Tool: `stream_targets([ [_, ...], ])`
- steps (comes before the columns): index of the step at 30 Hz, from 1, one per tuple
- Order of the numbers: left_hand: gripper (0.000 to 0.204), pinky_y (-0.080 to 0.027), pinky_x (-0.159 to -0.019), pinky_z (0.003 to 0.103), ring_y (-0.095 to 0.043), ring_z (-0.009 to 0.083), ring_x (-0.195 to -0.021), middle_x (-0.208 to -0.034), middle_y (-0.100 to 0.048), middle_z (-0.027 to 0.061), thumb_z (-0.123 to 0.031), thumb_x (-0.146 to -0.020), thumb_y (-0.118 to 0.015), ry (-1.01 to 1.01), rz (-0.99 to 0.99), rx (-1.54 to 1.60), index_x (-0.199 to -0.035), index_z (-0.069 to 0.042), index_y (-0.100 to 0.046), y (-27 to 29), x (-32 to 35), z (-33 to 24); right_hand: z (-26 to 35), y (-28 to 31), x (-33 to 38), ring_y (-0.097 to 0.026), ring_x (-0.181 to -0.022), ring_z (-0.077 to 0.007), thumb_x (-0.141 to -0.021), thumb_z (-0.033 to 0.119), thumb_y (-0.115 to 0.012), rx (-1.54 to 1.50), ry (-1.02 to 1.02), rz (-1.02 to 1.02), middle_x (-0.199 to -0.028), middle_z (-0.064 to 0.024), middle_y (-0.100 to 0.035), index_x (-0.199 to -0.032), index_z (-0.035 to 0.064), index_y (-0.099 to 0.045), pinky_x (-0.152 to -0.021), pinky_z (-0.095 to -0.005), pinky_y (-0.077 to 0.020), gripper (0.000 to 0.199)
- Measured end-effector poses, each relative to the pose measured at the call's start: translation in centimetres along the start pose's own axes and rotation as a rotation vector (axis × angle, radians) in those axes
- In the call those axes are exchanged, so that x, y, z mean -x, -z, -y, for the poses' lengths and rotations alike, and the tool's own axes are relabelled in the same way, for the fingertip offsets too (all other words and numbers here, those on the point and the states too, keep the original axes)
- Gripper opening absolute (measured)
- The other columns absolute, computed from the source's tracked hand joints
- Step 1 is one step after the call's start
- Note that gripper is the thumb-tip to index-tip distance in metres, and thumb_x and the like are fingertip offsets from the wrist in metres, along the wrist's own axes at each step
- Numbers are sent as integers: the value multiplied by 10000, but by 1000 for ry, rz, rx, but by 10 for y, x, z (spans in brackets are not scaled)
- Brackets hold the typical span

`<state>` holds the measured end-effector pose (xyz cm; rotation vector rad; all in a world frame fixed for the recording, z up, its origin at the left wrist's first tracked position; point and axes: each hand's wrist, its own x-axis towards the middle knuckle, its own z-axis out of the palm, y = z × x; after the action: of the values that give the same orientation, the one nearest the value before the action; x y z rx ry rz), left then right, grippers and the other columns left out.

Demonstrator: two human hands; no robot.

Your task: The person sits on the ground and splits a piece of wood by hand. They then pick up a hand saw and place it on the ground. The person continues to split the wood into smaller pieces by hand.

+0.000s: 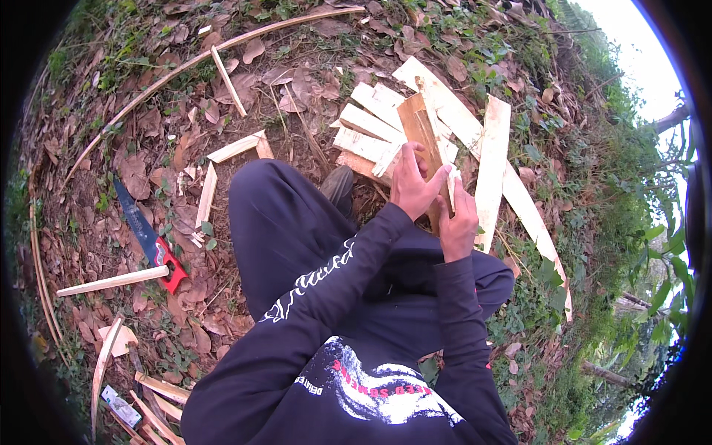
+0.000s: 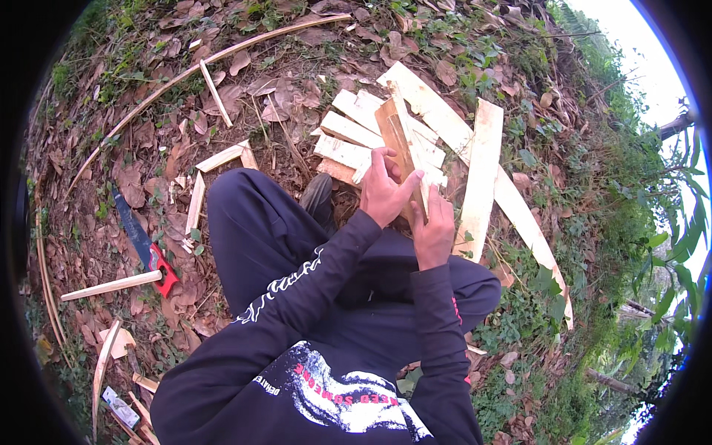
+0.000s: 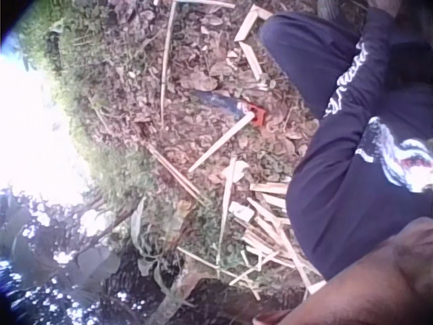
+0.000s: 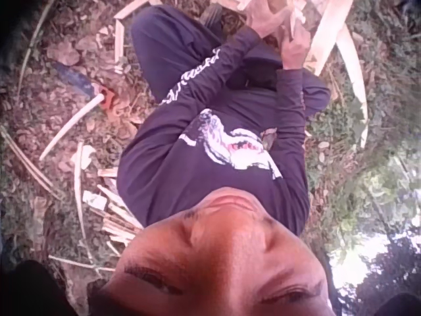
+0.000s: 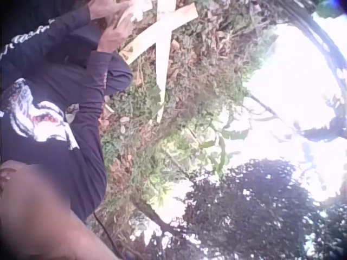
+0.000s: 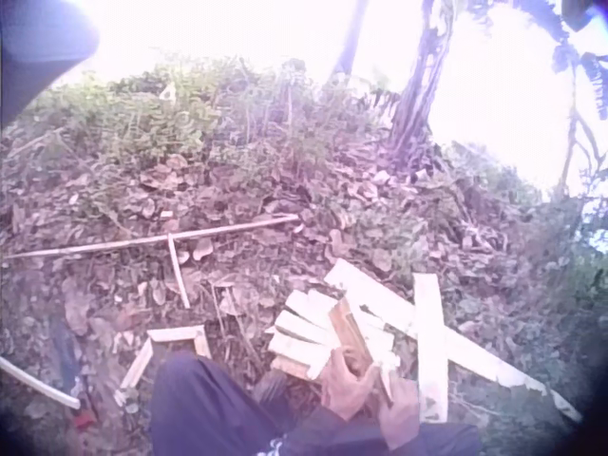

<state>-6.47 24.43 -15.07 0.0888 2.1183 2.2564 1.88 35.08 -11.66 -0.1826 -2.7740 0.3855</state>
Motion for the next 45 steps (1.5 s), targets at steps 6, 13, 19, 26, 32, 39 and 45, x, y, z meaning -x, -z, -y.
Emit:
stream_targets([
  [6, 308, -526, -627, 283, -641, 123, -689, -775, -671, 75, -217, -860, -744, 165, 113, 196, -982, 21, -590, 1, -7, 5, 20, -7, -4, -593, -975, -349, -867, 154, -724, 95, 39, -76, -1043, -187, -649, -1288, -51, -582, -863, -425, -499, 489],
  [13, 260, -535, -607, 340, -654, 197, -629, -709, -653, 103, -163, -831, -725, 87, 73, 90, -932, 11, -560, -3, -2, -1, 19, -15, 12, -597, -993, -382, -897, 212, -706, 27, -64, -97, -1059, -206, -630, -1250, -21, -561, -850, -453, -501, 447],
  [19, 251, -529, -613, 330, -650, 194, -634, -706, -651, 105, -152, -855, -709, 57, 66, 100, -962, 23, -564, -11, 0, 0, 16, -12, 12, -592, -969, -382, -898, 165, -677, 11, -42, -107, -1049, -208, -635, -1271, -23, -552, -853, -462, -491, 437],
  [26, 205, -529, -636, 283, -613, 121, -728, -842, -618, 63, -119, -900, -659, 70, 12, 269, -1020, 9, -552, -7, -13, 20, -13, -17, 20, -606, -1030, -405, -896, 201, -682, 0, -114, -111, -1084, -262, -635, -1266, -46, -553, -885, -456, -504, 463],
  [32, 209, -552, -560, 233, -572, 83, -791, -977, -551, 54, -129, -960, -628, 115, 118, 420, -1079, 1, -516, 19, -24, 20, -56, -22, 7, -658, -923, -410, -907, 197, -630, 50, -122, -121, -1014, -271, -659, -1237, -95, -574, -815, -458, -539, 444],
  [39, 217, -508, -538, 230, -589, 86, -778, -953, -580, 56, -111, -941, -647, 191, 142, 497, -1064, -12, -498, 15, -20, 39, -123, 9, -25, -668, -824, -397, -917, 189, -598, 128, -223, -174, -928, -252, -663, -1156, -65, -628, -746, -465, -537, 350],
  [45, 200, -480, -541, 211, -569, 61, -775, -903, -602, 32, -95, -946, -637, 255, 152, 476, -1068, -24, -496, 17, -18, 41, -222, 83, -13, -680, -944, -410, -919, 256, -586, 228, -411, -452, -1032, -287, -685, -1169, -56, -666, -833, -453, -525, 407],
])
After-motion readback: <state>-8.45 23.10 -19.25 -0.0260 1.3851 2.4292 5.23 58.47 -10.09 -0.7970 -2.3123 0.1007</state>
